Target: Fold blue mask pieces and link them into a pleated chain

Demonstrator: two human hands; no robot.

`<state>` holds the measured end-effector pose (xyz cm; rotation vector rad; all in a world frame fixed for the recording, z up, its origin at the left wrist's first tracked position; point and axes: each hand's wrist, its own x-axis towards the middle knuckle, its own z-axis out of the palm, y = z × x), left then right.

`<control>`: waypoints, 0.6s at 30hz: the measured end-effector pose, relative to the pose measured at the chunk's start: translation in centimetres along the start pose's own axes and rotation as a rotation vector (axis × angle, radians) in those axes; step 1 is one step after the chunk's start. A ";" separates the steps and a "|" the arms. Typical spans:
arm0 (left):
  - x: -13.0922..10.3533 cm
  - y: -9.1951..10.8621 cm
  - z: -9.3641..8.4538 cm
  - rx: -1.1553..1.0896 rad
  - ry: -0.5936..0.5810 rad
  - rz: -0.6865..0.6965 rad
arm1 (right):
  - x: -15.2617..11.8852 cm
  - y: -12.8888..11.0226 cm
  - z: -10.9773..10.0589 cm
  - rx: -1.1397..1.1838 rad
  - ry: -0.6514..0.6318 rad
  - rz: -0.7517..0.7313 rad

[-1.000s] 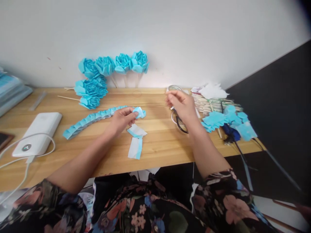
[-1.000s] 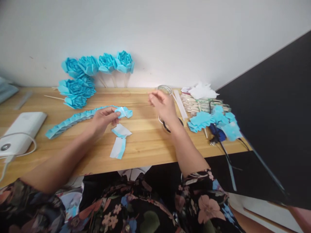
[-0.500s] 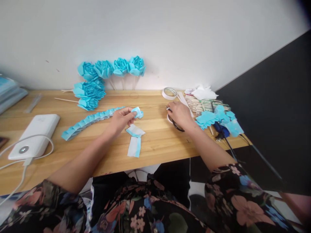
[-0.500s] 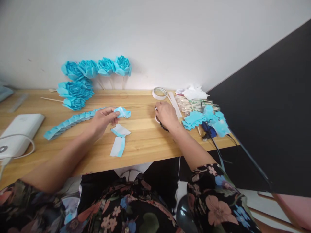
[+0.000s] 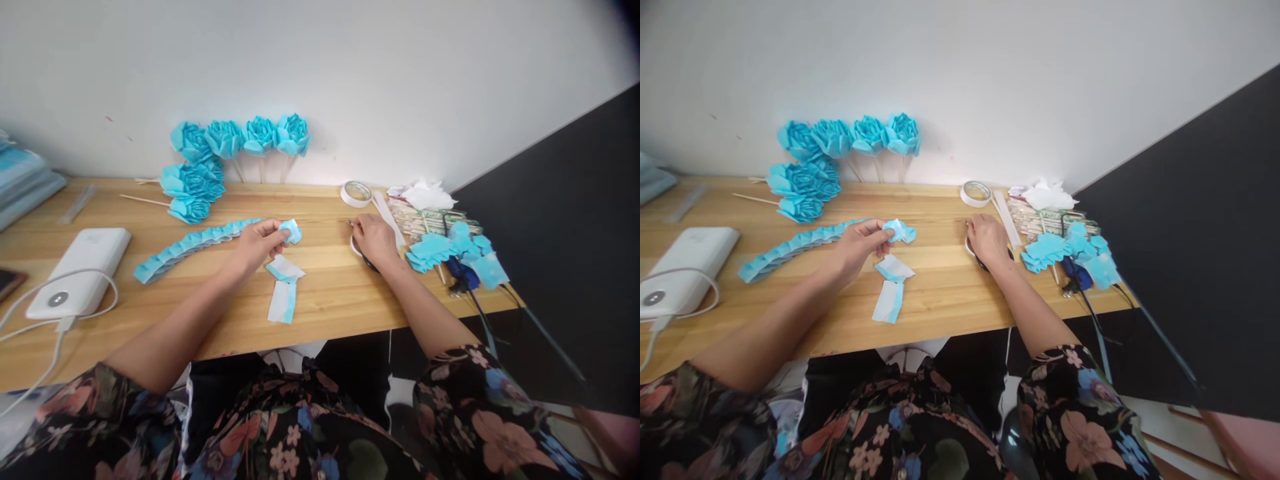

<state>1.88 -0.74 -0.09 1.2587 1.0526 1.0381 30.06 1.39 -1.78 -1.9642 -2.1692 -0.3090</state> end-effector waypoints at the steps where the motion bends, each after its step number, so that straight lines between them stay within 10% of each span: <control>1: 0.0 -0.1 0.0 0.004 -0.001 -0.001 | 0.0 0.1 0.2 0.018 0.011 0.001; 18: -0.3 0.7 0.1 0.024 -0.067 -0.085 | 0.1 1.2 0.8 0.556 0.241 0.121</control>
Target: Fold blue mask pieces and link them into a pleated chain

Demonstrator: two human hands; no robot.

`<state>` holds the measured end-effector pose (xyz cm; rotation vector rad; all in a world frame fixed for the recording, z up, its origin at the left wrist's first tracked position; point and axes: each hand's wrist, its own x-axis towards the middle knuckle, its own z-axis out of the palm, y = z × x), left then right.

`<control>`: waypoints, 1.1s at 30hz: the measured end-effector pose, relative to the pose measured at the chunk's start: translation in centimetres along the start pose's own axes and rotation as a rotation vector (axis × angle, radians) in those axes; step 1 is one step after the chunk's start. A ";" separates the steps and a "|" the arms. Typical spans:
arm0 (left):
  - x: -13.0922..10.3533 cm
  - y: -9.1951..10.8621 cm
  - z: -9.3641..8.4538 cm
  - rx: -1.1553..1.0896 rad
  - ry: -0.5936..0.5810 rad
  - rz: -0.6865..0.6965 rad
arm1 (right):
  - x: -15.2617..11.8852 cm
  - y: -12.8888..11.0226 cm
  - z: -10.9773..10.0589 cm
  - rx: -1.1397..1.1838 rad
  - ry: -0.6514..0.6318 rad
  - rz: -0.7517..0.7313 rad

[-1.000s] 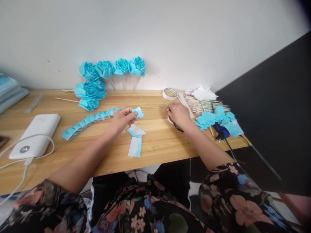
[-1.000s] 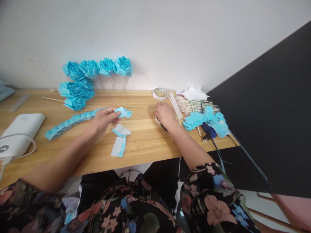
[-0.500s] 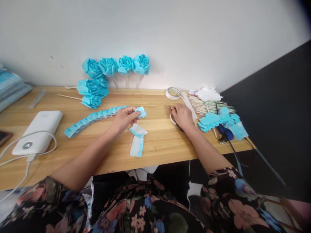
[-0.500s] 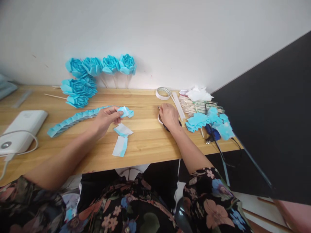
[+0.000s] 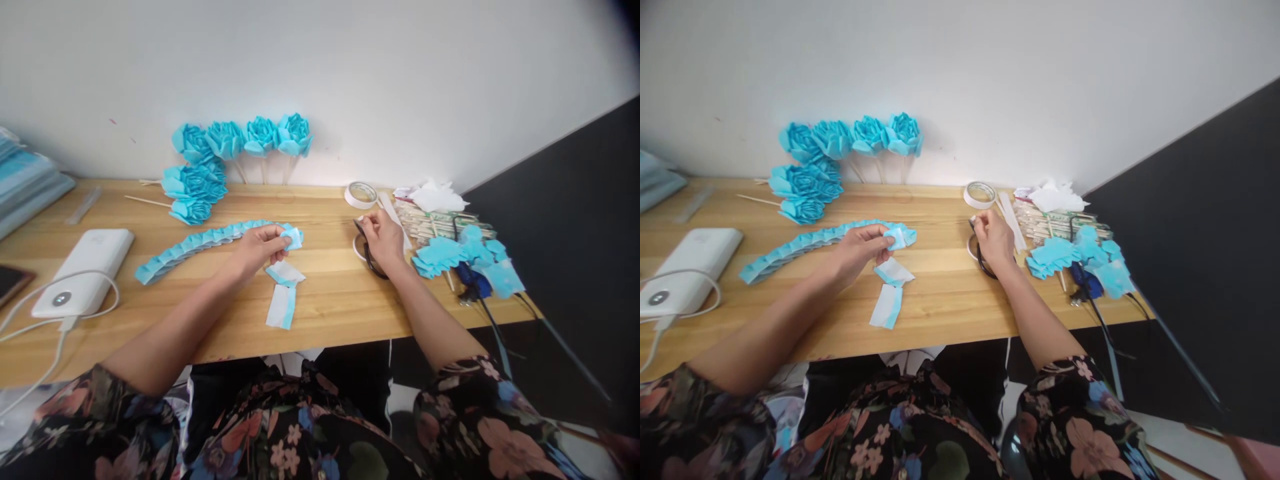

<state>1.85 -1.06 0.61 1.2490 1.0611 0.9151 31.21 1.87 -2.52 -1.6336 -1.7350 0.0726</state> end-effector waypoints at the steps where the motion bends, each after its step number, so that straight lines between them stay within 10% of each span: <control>1: 0.0 0.0 0.0 0.001 -0.007 -0.007 | -0.1 -0.9 -0.2 0.003 0.036 -0.082; 6: -0.1 0.1 0.0 0.020 -0.064 -0.025 | -0.5 -7.0 -1.3 0.141 0.100 -0.690; 10: -0.1 0.5 0.1 0.018 -0.093 -0.037 | -0.8 -10.1 -0.6 0.153 0.095 -0.907; 18: -0.2 0.9 0.1 0.027 -0.119 -0.076 | -1.8 -9.2 1.6 0.079 0.199 -0.980; 33: -0.1 0.8 0.1 0.003 -0.144 -0.075 | -1.9 -8.8 2.1 0.174 -0.016 -0.814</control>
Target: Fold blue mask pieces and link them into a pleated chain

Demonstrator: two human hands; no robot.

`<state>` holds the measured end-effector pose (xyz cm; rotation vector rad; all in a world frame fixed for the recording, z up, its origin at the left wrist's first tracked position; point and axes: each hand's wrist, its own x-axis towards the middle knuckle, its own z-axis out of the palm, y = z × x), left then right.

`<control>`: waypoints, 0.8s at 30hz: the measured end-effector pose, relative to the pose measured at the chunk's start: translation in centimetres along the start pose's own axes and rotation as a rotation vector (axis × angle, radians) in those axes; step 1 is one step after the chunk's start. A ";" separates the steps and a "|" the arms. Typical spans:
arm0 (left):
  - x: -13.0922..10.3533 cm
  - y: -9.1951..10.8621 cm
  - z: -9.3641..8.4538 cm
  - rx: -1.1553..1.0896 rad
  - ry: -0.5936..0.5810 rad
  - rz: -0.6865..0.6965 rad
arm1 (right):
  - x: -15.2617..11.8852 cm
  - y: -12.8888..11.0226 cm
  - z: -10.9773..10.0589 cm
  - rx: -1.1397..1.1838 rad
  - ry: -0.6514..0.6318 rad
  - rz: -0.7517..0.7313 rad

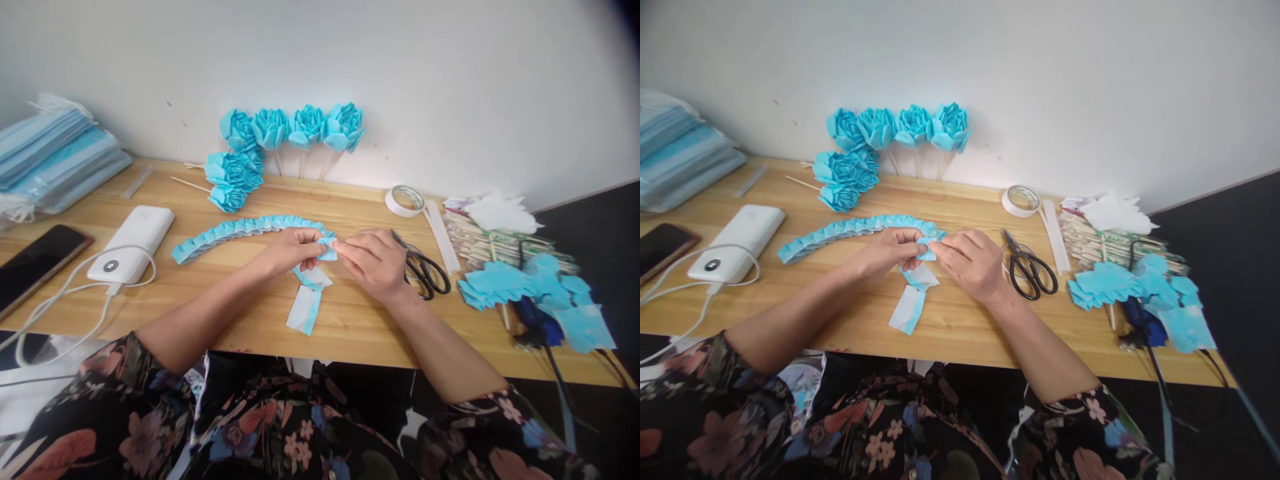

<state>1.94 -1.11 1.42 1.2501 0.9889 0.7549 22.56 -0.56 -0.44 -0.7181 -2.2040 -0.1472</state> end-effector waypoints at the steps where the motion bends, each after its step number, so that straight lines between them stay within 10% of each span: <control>1: 0.0 0.0 0.0 -0.008 -0.002 0.003 | 0.0 0.0 0.0 -0.008 -0.004 -0.005; 18: 0.4 -0.8 -0.3 -0.171 0.038 0.001 | 0.5 -0.2 -0.1 0.101 -0.080 -0.065; 24: 0.3 -0.7 -0.6 0.143 0.036 0.052 | 0.9 -0.7 -1.1 0.350 -0.068 0.278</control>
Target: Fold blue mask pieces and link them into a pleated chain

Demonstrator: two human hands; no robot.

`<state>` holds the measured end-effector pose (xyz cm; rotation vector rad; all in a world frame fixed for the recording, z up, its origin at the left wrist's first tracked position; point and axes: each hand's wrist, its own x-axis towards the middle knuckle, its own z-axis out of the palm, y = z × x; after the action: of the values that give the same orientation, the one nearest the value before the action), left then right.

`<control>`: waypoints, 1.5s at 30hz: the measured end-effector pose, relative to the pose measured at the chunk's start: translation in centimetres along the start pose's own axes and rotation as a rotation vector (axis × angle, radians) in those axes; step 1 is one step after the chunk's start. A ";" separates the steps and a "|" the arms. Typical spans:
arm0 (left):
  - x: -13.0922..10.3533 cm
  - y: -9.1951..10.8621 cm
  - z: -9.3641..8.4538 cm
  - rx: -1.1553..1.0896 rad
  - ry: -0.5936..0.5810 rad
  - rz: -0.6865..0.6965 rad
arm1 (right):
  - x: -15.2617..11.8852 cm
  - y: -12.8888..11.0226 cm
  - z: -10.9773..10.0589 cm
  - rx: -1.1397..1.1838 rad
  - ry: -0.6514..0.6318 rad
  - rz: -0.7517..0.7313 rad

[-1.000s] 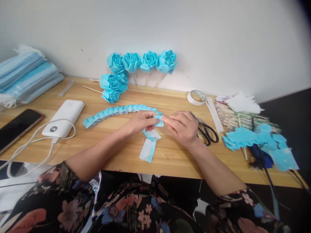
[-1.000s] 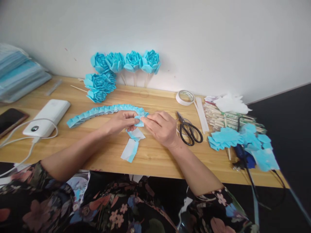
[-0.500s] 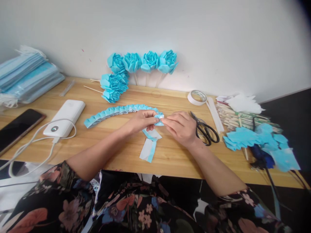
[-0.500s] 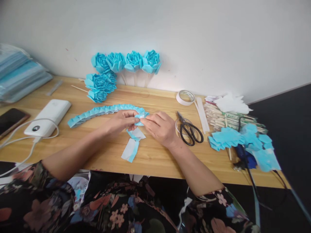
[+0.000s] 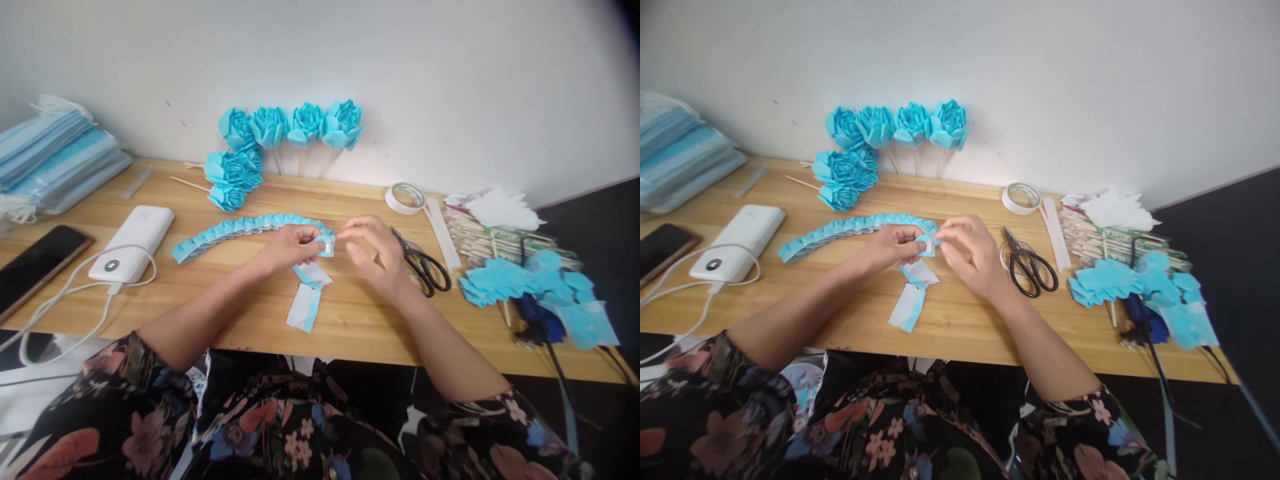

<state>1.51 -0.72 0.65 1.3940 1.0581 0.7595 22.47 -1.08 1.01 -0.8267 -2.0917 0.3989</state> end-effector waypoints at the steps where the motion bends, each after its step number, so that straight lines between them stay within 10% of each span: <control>1: 0.0 0.0 0.1 0.043 -0.005 0.021 | 0.0 -0.1 0.0 0.067 -0.003 0.072; 8: -0.4 -0.1 0.7 0.228 -0.040 0.159 | -0.2 -0.2 0.6 0.128 -0.169 0.231; 20: -0.1 0.0 1.2 0.054 0.014 0.155 | -0.3 0.6 2.1 0.516 0.055 0.363; 45: -0.1 0.1 1.1 0.064 0.040 0.190 | -0.2 0.6 2.0 0.571 -0.031 0.499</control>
<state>2.51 -1.27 0.59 1.5548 0.9976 0.9015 21.23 -0.75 -0.66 -0.9757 -1.6375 1.2142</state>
